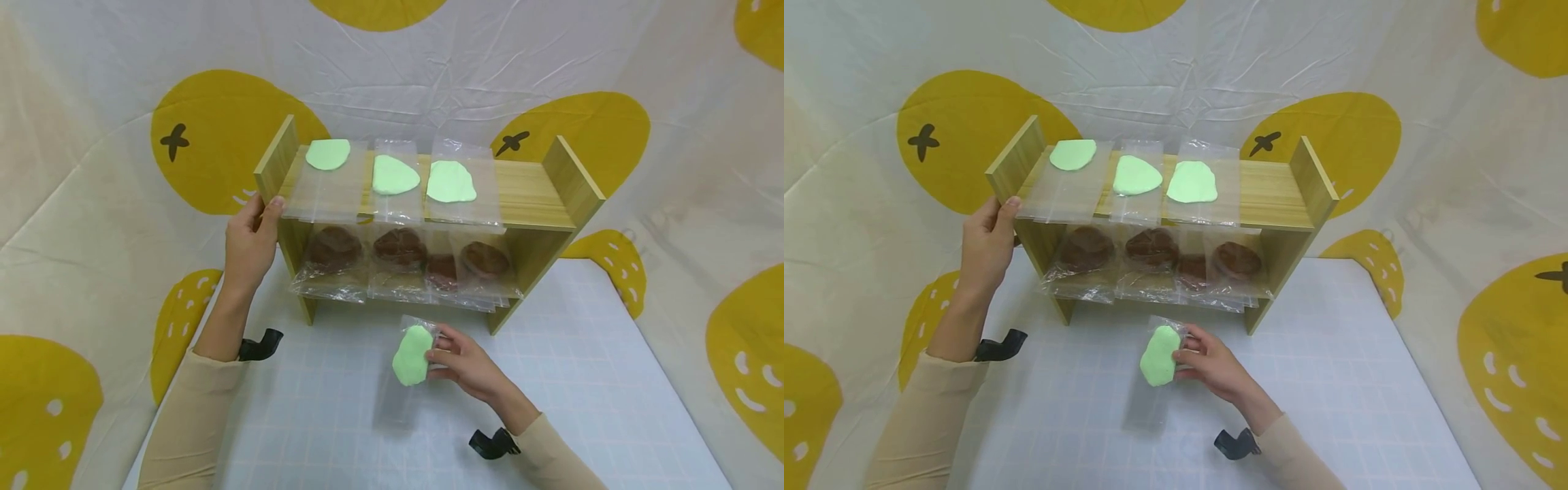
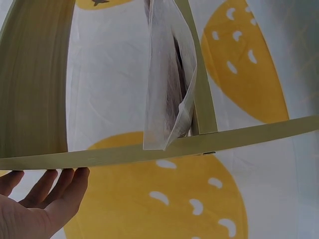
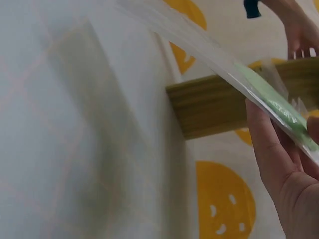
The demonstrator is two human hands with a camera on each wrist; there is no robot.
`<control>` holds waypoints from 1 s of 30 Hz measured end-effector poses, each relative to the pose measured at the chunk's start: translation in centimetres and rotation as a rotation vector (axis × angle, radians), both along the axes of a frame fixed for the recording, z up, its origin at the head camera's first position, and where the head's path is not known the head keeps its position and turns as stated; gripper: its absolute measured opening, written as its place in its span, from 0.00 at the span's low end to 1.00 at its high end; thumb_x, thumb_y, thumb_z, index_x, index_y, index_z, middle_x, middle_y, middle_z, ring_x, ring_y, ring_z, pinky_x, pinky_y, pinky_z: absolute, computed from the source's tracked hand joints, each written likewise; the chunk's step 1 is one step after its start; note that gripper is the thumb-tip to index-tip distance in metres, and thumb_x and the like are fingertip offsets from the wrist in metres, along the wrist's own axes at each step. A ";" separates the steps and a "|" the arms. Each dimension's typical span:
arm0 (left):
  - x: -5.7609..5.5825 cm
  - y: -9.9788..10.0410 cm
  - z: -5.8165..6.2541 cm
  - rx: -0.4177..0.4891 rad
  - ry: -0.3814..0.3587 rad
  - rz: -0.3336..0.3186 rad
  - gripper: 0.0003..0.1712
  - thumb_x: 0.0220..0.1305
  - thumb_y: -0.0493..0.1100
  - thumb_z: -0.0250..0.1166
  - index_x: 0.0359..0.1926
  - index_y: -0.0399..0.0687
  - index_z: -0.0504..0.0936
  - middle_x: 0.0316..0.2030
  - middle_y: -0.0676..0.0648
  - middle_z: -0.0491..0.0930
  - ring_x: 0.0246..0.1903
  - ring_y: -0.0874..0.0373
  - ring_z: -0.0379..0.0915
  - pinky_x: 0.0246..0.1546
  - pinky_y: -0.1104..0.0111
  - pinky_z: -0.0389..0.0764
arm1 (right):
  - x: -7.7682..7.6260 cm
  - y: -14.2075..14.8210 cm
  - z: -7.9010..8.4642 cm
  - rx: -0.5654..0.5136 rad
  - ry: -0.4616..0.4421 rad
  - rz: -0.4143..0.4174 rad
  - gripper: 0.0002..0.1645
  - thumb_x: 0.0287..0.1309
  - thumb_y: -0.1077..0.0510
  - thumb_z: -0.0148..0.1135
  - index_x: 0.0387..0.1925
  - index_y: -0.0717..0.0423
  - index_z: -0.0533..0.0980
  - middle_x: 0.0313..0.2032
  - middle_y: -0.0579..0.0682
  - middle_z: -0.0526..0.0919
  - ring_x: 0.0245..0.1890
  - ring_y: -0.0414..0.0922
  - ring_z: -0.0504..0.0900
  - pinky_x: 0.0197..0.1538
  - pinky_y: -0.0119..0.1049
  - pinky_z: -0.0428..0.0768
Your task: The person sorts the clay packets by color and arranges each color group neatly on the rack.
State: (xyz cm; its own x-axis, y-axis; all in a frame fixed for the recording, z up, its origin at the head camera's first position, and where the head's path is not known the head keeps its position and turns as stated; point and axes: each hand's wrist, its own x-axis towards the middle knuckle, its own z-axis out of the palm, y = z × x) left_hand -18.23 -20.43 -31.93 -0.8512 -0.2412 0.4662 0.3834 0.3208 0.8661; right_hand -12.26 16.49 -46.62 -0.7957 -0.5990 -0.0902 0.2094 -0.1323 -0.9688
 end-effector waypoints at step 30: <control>0.0 0.0 0.1 -0.010 -0.003 0.007 0.24 0.75 0.53 0.57 0.64 0.48 0.79 0.53 0.45 0.81 0.46 0.50 0.79 0.41 0.70 0.77 | -1.4 10.7 14.3 -0.168 0.585 0.026 0.28 0.65 0.84 0.41 0.66 0.82 0.53 0.55 0.68 0.76 0.49 0.56 0.82 0.47 0.46 0.81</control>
State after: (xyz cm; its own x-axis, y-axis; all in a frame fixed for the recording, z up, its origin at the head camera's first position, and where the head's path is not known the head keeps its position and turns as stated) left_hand -18.18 -20.40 -31.86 -0.8508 -0.2424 0.4662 0.3785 0.3326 0.8638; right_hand -13.61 27.17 -32.37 -0.6697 -0.5867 0.4553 -0.3466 -0.2953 -0.8903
